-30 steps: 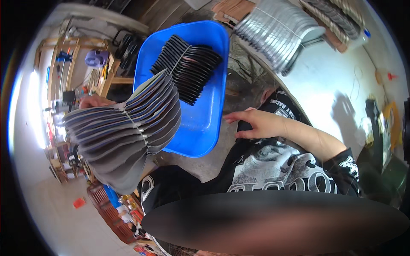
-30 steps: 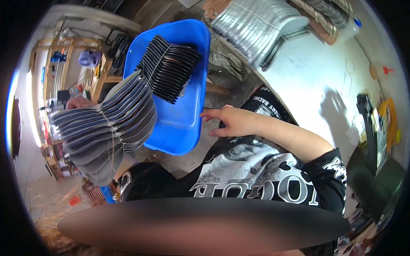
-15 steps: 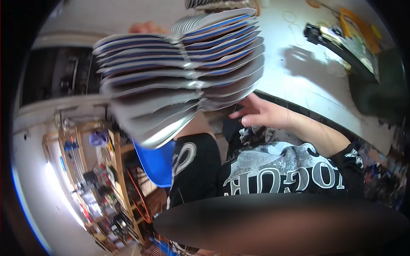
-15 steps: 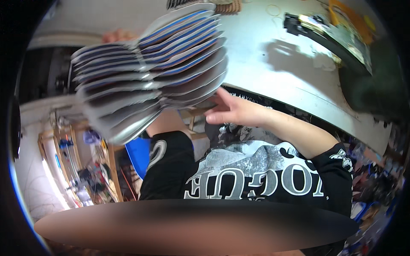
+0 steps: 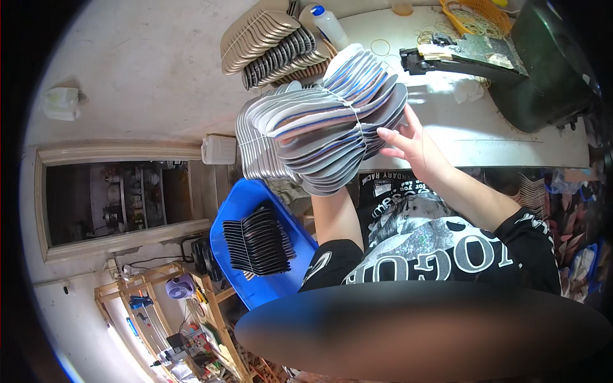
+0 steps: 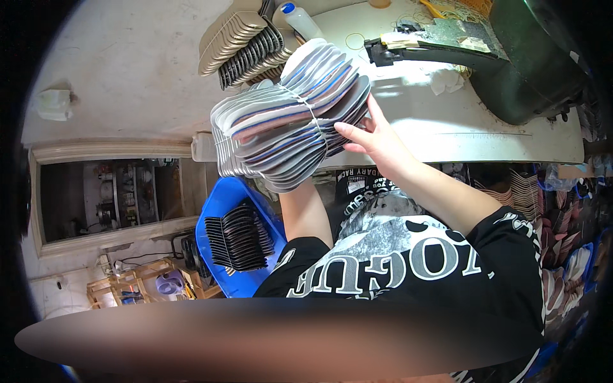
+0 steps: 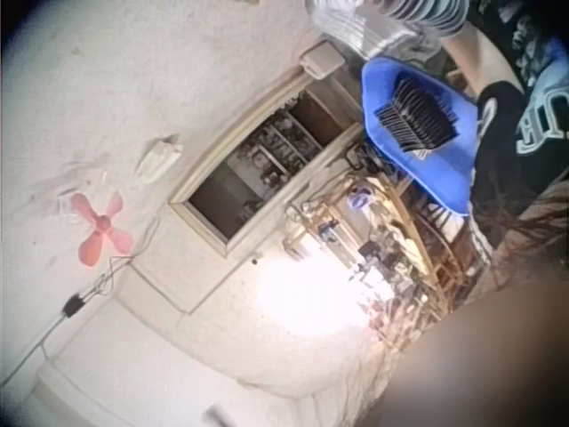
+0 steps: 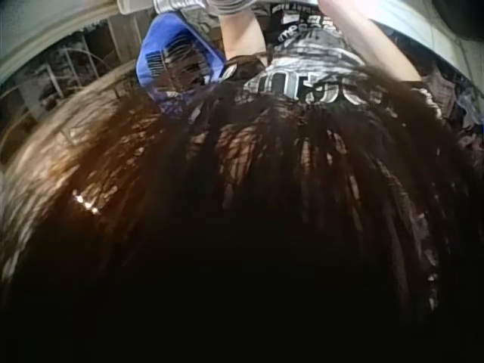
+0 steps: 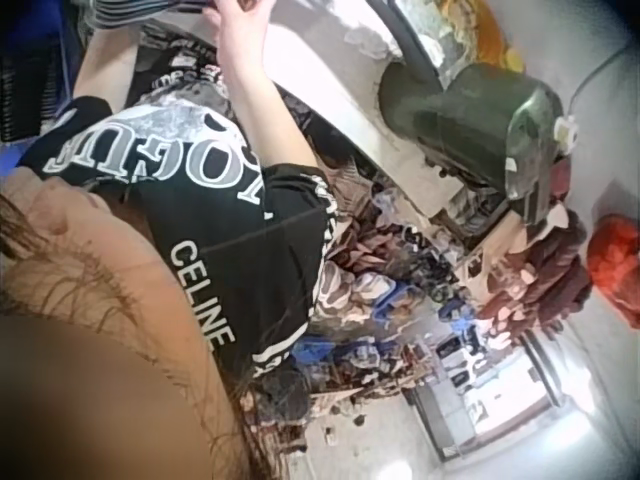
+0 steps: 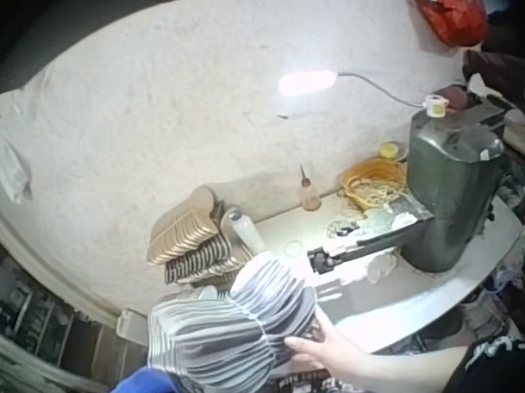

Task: The person is manufacturing shoes by assembling various components including soles and straps.

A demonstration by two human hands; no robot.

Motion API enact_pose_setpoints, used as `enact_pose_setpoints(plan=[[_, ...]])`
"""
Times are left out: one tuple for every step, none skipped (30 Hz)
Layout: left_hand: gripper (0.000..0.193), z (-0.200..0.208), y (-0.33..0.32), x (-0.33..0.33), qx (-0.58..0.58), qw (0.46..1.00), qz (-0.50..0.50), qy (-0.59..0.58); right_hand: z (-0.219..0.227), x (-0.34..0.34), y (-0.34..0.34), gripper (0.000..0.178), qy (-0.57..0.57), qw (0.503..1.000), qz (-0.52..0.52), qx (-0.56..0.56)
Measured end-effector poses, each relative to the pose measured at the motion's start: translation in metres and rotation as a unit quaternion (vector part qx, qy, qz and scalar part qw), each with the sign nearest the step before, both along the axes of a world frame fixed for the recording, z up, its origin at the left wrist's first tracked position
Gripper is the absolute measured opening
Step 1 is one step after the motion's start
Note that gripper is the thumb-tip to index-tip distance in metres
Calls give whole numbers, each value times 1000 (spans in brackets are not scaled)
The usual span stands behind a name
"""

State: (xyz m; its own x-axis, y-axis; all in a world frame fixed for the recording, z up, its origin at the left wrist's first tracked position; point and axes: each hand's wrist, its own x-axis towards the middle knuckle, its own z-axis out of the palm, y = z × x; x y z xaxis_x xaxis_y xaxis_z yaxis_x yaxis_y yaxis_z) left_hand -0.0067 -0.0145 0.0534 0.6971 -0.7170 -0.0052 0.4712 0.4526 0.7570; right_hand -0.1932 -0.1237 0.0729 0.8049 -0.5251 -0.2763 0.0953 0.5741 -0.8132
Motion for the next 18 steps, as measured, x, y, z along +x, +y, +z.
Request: enact_pose_setpoints(plan=[[46,-2,-4,3,-2,1000,-2,2,-2,2,-2,96,10,1000,1,-2],[46,-5,-9,4,-1,1000,-2,6,-3,2,-4,96,5,1000,7,0],[47,-4,-13,6,-6,1000,-3,-5,-5,13,-8,94,-31,999,12,-23],[47,-6,-17,3,-8,1000,-6,-3,-7,13,-11,93,-69,996,7,-51],[48,-8,-22,3,-10,1000,-7,-2,-10,18,-12,88,-90,993,-31,-65],[48,-11,-26,-1,-12,1000,-6,-2,-13,22,-16,88,-73,995,-30,-58],[49,-13,-30,-5,-12,1000,-5,1,-15,27,-22,85,-69,991,-30,-110],[49,-16,-33,-8,-15,1000,-5,3,-17,31,-28,83,-63,984,-29,-162],[50,-20,-37,-15,-17,1000,-2,5,-19,33,-33,76,7,986,-26,-166],[50,-23,-41,-18,-16,1000,0,6,-21,38,-38,76,2,987,-14,-161],[51,-26,-43,-23,-16,1000,5,9,-22,40,-42,73,13,970,1,-244],[51,-29,-46,-27,-18,1000,9,9,-23,41,-44,71,34,948,5,-316],[52,-31,-48,-30,-21,1000,13,9,-23,40,-45,69,5,935,2,-353],[53,-32,-49,-31,-22,1000,18,11,-24,38,-44,69,11,931,17,-365],[53,-33,-50,-31,-22,999,23,12,-24,34,-41,70,56,895,29,-442],[54,-33,-49,-29,-27,999,30,15,-23,30,-37,71,99,851,41,-514],[54,-32,-49,-26,-32,999,37,18,-21,28,-33,80,79,851,45,-517],[55,-31,-47,-21,-41,998,42,21,-18,24,-29,80,87,854,52,-511]])
